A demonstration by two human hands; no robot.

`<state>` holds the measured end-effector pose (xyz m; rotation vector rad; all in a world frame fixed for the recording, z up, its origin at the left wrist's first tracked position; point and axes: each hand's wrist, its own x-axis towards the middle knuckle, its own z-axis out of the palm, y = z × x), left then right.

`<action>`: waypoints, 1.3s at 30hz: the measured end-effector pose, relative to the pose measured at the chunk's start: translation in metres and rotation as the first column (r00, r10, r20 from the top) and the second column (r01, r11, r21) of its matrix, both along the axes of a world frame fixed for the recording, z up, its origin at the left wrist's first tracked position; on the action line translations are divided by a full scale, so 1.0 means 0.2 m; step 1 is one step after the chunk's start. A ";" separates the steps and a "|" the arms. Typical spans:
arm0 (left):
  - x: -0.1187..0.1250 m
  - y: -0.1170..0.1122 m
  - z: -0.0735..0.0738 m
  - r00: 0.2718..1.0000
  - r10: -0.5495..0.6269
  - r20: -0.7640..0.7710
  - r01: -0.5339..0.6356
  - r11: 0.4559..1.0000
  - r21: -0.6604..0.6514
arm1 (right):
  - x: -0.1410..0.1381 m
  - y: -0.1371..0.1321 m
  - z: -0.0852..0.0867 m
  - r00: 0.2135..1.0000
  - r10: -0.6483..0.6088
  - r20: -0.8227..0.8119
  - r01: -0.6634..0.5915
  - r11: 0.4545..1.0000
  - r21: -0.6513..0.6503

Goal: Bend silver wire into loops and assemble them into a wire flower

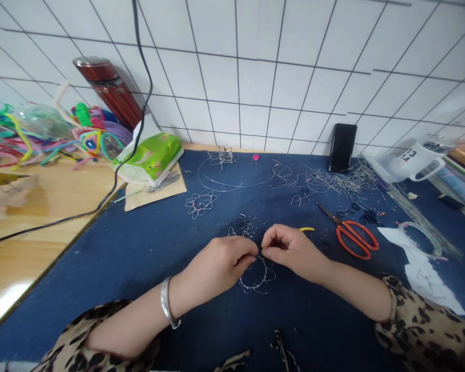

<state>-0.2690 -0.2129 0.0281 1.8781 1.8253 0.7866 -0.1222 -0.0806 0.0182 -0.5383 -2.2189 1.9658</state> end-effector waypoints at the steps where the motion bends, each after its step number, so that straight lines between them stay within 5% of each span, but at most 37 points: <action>1: 0.00 0.00 0.00 1.000 0.001 0.002 -0.001 1.000 0.003 | 0.00 0.00 0.00 1.000 -0.001 0.001 0.001 1.000 -0.006; 19: 0.01 0.01 0.00 0.999 0.005 0.052 -0.007 0.999 0.036 | -0.01 -0.01 -0.02 0.998 -0.063 -0.001 0.062 0.989 -0.135; 39: 0.00 0.00 0.01 0.998 0.058 0.039 -0.056 0.997 -0.047 | 0.00 -0.01 -0.01 0.999 -0.052 -0.016 0.053 0.998 0.029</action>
